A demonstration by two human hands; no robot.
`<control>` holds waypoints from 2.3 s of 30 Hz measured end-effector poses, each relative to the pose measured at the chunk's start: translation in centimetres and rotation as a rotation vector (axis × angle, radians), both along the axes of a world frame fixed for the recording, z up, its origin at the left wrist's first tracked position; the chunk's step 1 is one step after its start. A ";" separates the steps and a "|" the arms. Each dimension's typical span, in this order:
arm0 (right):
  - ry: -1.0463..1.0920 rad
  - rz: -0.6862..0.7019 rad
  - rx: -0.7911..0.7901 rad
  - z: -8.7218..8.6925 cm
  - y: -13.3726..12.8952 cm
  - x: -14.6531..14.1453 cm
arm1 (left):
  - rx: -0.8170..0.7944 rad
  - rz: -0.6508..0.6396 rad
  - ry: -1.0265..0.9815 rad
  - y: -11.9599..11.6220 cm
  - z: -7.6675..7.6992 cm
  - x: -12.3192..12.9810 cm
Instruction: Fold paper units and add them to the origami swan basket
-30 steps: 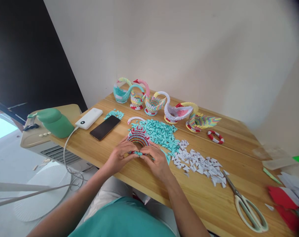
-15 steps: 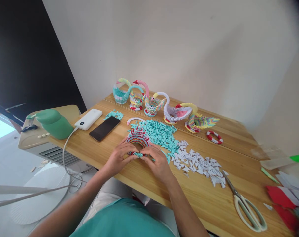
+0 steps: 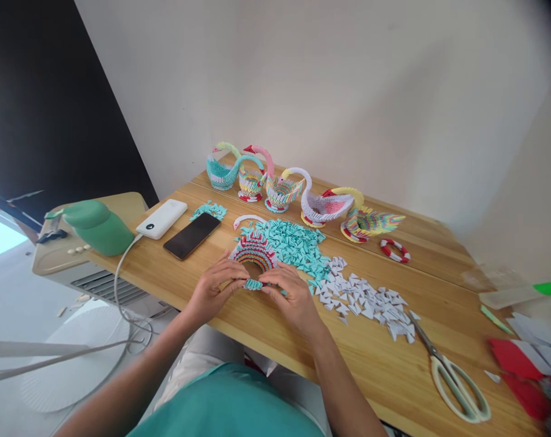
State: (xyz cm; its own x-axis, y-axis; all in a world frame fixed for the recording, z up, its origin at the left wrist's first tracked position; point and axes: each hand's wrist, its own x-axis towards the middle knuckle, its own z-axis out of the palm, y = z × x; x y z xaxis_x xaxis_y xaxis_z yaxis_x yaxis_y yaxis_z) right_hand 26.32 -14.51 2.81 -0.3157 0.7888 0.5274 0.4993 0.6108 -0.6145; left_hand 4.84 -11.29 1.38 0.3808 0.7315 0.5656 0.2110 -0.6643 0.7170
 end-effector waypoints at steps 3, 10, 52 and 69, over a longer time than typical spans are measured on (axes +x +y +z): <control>0.006 0.007 -0.001 -0.1 0.0 -0.1 | 0.005 0.002 -0.008 -0.1 0.3 0.1; 0.011 0.008 0.006 0.0 -0.1 -0.2 | 0.032 -0.003 -0.021 -0.2 0.6 0.3; -0.007 -0.058 -0.011 0.8 -0.4 -2.0 | 0.038 0.021 0.010 -0.7 0.8 1.4; 0.017 -0.265 -0.017 2.4 -1.5 1.8 | 0.127 0.256 0.010 4.2 3.2 -0.9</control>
State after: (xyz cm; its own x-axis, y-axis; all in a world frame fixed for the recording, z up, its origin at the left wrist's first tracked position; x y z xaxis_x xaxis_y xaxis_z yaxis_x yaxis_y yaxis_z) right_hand 28.10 -16.02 5.20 -0.0879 0.8518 0.5165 0.6302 0.4491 -0.6334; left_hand 3.95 -7.08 4.62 0.1989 0.7278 0.6563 0.3904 -0.6731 0.6281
